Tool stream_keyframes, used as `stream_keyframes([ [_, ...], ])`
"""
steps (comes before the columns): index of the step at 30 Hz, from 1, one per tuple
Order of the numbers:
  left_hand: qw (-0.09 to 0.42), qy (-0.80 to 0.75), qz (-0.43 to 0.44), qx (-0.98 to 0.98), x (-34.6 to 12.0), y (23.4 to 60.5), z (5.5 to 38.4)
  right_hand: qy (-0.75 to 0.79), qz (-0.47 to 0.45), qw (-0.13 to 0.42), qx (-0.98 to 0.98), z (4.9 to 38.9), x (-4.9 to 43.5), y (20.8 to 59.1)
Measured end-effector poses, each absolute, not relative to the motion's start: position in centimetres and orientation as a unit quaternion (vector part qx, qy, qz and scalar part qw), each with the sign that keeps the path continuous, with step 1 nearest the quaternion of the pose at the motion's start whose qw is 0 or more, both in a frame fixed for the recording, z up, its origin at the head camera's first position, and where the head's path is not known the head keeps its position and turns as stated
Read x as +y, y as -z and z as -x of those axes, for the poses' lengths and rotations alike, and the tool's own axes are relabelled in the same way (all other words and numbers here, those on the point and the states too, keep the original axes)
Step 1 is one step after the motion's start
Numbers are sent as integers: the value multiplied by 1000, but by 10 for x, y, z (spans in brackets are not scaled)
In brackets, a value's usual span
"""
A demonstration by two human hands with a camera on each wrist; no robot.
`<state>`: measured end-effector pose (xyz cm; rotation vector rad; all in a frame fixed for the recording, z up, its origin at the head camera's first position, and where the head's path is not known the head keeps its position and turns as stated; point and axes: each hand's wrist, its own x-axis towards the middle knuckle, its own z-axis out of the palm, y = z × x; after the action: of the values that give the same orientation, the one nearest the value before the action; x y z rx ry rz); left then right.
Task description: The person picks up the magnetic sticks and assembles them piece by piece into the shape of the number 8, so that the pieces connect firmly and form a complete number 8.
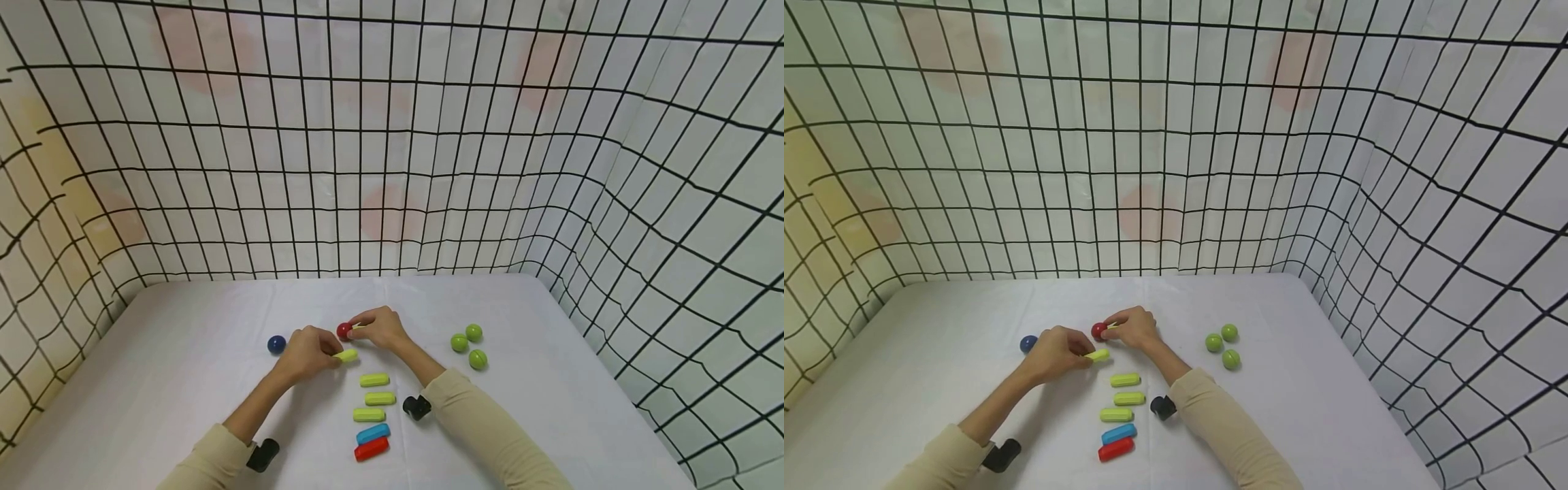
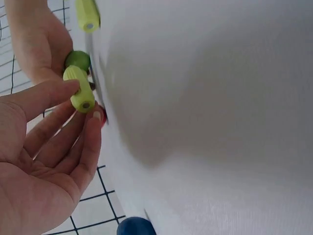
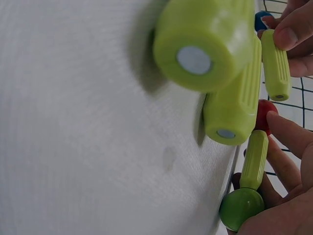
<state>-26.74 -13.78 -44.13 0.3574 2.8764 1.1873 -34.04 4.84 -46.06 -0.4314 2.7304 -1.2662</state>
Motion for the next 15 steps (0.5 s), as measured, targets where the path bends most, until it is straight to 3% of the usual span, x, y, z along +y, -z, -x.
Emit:
stream_keyframes([
  [15, 44, -409, -65, 909, -141, 438, 265, 432, 139, 54, 889, 341, 48, 462],
])
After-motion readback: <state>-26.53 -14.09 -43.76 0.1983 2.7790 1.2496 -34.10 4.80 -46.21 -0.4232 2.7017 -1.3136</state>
